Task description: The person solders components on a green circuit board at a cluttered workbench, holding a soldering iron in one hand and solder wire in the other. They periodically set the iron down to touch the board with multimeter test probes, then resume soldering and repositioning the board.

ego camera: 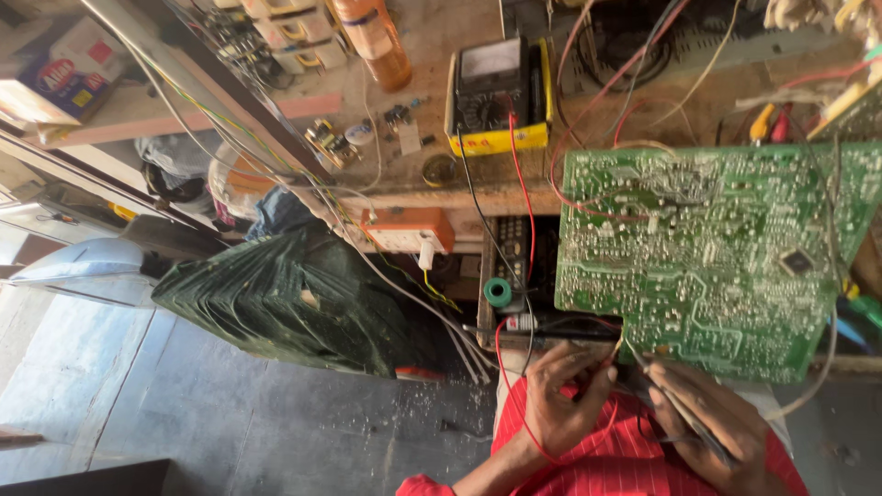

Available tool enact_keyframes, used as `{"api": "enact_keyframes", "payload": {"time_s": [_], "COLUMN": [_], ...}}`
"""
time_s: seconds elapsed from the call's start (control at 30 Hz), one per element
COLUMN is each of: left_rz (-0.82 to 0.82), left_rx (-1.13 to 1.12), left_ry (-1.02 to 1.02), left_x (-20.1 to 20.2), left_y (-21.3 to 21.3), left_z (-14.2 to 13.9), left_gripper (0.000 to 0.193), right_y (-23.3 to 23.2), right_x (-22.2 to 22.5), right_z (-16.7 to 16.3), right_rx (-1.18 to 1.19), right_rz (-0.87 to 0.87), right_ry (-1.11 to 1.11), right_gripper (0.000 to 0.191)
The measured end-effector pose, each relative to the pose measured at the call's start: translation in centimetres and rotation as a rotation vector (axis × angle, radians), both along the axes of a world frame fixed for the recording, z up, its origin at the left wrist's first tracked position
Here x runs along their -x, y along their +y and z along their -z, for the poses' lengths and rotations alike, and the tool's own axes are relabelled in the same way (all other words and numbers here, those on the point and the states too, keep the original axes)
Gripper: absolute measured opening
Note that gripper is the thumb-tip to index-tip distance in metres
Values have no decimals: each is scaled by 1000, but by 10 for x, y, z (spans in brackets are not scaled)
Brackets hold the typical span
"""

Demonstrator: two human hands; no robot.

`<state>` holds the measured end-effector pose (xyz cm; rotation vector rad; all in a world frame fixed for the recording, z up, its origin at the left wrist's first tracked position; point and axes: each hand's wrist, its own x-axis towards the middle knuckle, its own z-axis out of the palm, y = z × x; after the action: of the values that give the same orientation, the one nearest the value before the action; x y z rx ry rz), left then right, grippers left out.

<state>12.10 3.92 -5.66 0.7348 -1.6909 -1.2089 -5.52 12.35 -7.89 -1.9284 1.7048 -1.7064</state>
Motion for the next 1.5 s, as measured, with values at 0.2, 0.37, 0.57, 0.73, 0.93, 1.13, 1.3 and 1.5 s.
{"api": "enact_keyframes", "payload": {"time_s": [0.2,0.37,0.57,0.73,0.93,1.13,1.3,1.5], "left_rz": [-1,0,-1,2,5,3,-3,11], "left_rx": [38,6,35,26,21,29,61,-23], "left_ry": [-23,-14,-29,-20,-19,-15,-38,-2], "left_x": [-1,0,-2,-2,-1,-2,-4,-3], "left_y": [0,3,2,3,3,3,1,2], "left_z": [3,2,-2,-2,-2,2,-1,-5], "left_gripper": [27,30,30,32,32,32,26,24], "right_y": [2,2,-1,1,1,2,1,1], "right_x": [3,2,2,2,1,2,1,3], "right_z": [-9,-12,-12,-10,-10,-11,-10,-1], "right_rx": [-26,-10,12,9,9,-7,5,-23], "right_rz": [-14,-25,-33,-34,-36,-29,-14,-9], "right_ry": [85,113,131,117,101,115,92,43], "right_gripper": [29,27,26,26,27,27,28,33]}}
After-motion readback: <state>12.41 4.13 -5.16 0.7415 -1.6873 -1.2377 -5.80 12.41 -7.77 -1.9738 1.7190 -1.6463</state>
